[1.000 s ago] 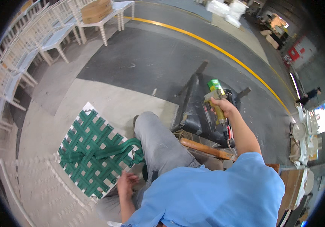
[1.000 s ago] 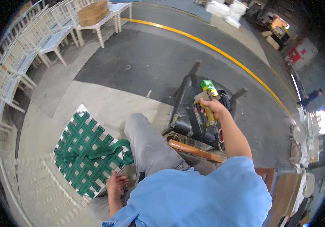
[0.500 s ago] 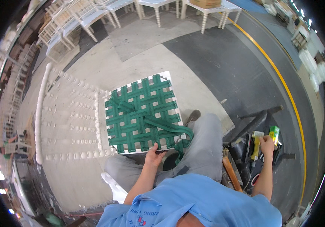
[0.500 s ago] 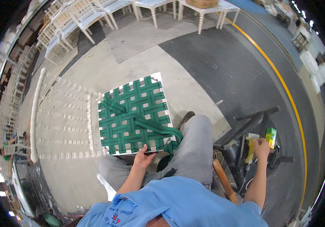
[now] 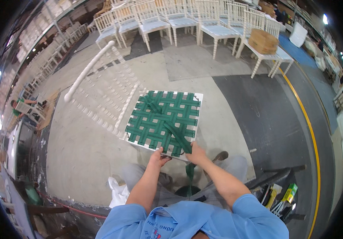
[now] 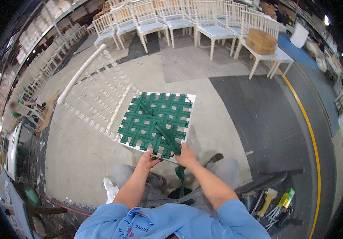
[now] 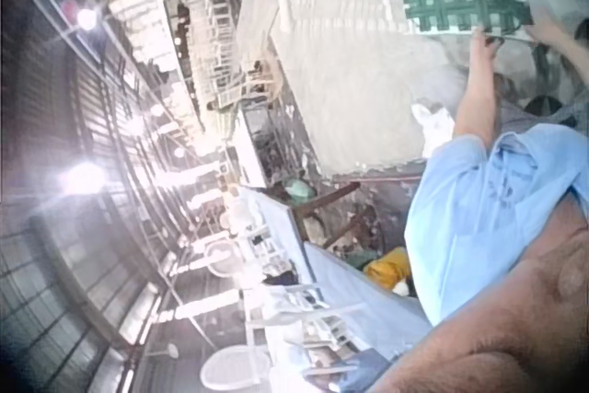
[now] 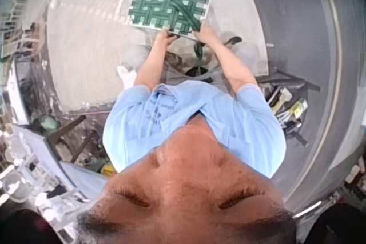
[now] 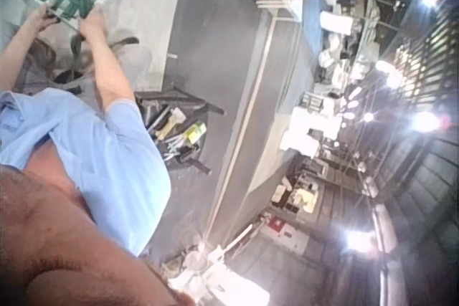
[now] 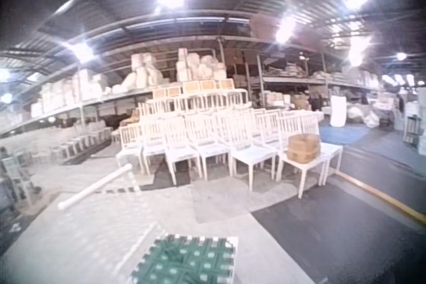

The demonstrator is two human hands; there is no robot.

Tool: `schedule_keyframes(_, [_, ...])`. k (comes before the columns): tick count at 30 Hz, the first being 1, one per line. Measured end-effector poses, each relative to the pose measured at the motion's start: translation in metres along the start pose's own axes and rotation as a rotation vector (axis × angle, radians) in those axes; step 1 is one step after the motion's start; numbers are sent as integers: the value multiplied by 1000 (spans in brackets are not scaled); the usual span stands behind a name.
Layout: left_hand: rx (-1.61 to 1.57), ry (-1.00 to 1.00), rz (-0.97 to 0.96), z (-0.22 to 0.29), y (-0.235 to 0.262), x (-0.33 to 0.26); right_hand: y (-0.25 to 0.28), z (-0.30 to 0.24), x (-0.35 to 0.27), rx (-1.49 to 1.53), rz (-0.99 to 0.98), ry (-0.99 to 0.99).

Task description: The person weaves green plastic webbing into the seat of a white wooden chair, using a staple gun to secure the webbing at intervals. The person repeatedly threads the webbing through the existing weave and staples it in place, gradually completing the chair seat.

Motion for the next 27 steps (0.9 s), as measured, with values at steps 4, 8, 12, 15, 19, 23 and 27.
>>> schedule_keyframes(4, [0, -213, 170, 20, 33, -21, -8, -12, -10, 57, 132, 141])
schedule_keyframes(8, [289, -211, 113, -19, 9, -24, -20, 12, -56, 289, -160, 112])
schedule_keyframes(12, [158, 120, -368, -96, -41, -41, -24, 12, -178, 527, -351, 41])
schedule_keyframes(15, [154, 96, -436, -124, -82, -50, -10, 27, -188, 512, -340, 30])
schedule_keyframes(19, [308, 24, -268, -129, -55, -57, 15, 44, -97, 148, -238, 48])
schedule_keyframes(23, [417, 111, -446, -164, -88, -74, -13, 32, 6, 801, -407, -229])
schedule_keyframes(27, [376, 182, -477, -172, -67, -86, -102, -35, 25, 1150, -638, -519])
Point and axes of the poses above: each hand's wrist, its own x-axis towards the middle knuckle, its own y-axis out of the back of the hand, z = x × y, the point moved 10 cm from there along x, towards the middle knuckle, and after that the axes turned 8 degrees about y, right-handed, at the moved point
